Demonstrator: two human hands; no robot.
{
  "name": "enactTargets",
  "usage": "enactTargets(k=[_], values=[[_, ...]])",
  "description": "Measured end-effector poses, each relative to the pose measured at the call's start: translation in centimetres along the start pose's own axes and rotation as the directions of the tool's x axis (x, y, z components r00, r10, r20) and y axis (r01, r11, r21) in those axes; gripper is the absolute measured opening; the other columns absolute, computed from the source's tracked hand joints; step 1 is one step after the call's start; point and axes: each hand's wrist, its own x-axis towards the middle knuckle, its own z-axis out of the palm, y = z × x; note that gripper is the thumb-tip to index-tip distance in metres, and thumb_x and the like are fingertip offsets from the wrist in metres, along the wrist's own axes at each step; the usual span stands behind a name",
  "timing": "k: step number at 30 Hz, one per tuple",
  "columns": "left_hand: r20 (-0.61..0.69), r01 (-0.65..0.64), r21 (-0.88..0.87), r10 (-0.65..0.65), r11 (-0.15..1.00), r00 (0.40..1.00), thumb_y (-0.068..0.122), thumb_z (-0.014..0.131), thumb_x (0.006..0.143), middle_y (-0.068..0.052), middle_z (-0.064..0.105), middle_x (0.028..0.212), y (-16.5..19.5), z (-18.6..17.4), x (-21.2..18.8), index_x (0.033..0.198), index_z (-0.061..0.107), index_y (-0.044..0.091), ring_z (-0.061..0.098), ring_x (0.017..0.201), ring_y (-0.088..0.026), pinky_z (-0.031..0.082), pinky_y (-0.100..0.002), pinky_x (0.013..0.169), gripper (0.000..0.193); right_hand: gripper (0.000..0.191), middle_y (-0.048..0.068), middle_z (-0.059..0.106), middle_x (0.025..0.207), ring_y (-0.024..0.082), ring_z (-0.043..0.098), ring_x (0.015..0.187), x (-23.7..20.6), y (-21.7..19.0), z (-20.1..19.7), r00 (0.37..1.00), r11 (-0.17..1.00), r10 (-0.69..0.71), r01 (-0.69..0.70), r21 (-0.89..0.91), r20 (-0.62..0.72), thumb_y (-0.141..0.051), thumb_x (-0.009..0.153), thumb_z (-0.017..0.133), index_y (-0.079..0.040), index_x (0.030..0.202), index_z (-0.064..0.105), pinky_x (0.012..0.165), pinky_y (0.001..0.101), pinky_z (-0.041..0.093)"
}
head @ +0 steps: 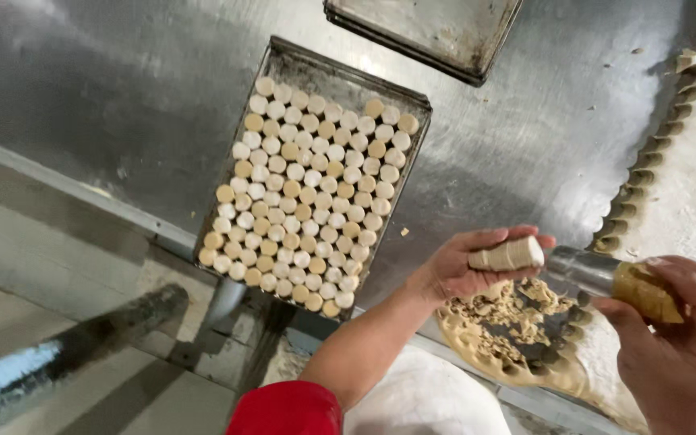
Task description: The person uses a cylindrical metal cutter to press and extract small discs of dough from a rolled sheet, placing the discs into a metal tray and then repeating the process by gathering the remaining dough and pressing out more discs.
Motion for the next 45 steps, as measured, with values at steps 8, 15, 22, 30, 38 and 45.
enactTargets(k=[8, 15, 22, 30, 38, 45], values=[[-0.261, 0.61, 0.742, 0.719, -0.277, 0.644, 0.021, 0.081, 0.073, -0.008, 0.075, 0.125, 27.0, 12.2, -0.5, 0.135, 0.067, 0.016, 0.075, 0.103, -0.018, 0.066, -0.032, 0.088, 0.063, 0.036, 0.01, 0.062, 0.118, 0.014, 0.066, 0.109, -11.6, 2.7, 2.1, 0.868, 0.881, 0.465, -0.473, -0.004, -0.174, -0.001, 0.1, 0.079, 0.006, 0.129, 0.058, 0.094, 0.0235, 0.057], [-0.425, 0.641, 0.206, 0.522, -0.739, 0.739, 0.013, 0.082, 0.066, -0.019, 0.072, 0.116, 32.3, 12.9, 0.1, 0.123, 0.075, 0.009, 0.07, 0.098, -0.028, 0.055, -0.038, 0.093, 0.058, 0.036, 0.016, 0.069, 0.105, 0.015, 0.065, 0.086, -16.8, 2.7, 3.2, 0.764, 0.742, 0.624, -0.646, -0.18, -0.165, -0.004, 0.105, 0.081, 0.008, 0.128, 0.056, 0.07, 0.0254, 0.054], [-0.375, 0.516, 0.087, 0.452, -0.852, 0.809, 0.007, 0.082, 0.072, -0.021, 0.072, 0.107, 34.4, 13.7, -1.0, 0.124, 0.076, 0.007, 0.068, 0.082, -0.029, 0.057, -0.042, 0.08, 0.052, 0.044, 0.018, 0.064, 0.07, 0.019, 0.062, 0.055, -16.3, 2.8, 3.5, 0.516, 0.498, 0.839, -0.856, -0.138, -0.173, -0.015, 0.103, 0.078, 0.009, 0.125, 0.049, 0.046, 0.0285, 0.049], [-0.224, 0.347, -0.253, 0.403, -0.903, 0.887, 0.009, 0.082, 0.075, -0.027, 0.059, 0.14, 33.6, 15.3, -3.5, 0.135, 0.075, 0.014, 0.05, 0.134, -0.048, 0.047, -0.059, 0.097, 0.061, 0.036, 0.017, 0.065, 0.085, 0.02, 0.061, 0.058, -18.3, 8.0, 1.6, 0.456, 0.435, 0.85, -0.89, -0.136, -0.264, -0.013, 0.109, 0.067, 0.003, 0.133, 0.045, 0.043, 0.0301, 0.046], [0.367, 0.21, 0.435, 0.385, -0.876, 0.847, -0.007, 0.068, 0.093, -0.02, 0.065, 0.119, 18.7, 3.1, -1.4, 0.121, 0.067, -0.003, 0.06, 0.114, -0.039, 0.049, -0.05, 0.102, 0.028, 0.05, 0.023, 0.074, 0.102, 0.034, 0.073, 0.088, -13.0, 13.0, -4.0, 0.403, 0.347, 0.914, -0.723, -0.597, 0.044, -0.03, 0.096, 0.074, -0.005, 0.137, 0.061, 0.076, 0.0459, 0.058], [0.414, 0.13, 0.45, 0.336, -0.883, 0.846, 0.016, 0.08, 0.095, -0.002, 0.07, 0.1, -7.5, -13.3, 11.4, 0.112, 0.078, 0.019, 0.06, 0.102, -0.021, 0.047, -0.044, 0.099, 0.017, 0.039, 0.022, 0.073, 0.097, 0.025, 0.073, 0.076, -2.5, 17.4, -3.6, 0.666, 0.577, 0.745, -0.614, -0.539, 0.039, -0.024, 0.097, 0.072, -0.002, 0.126, 0.061, 0.062, 0.0395, 0.06]])
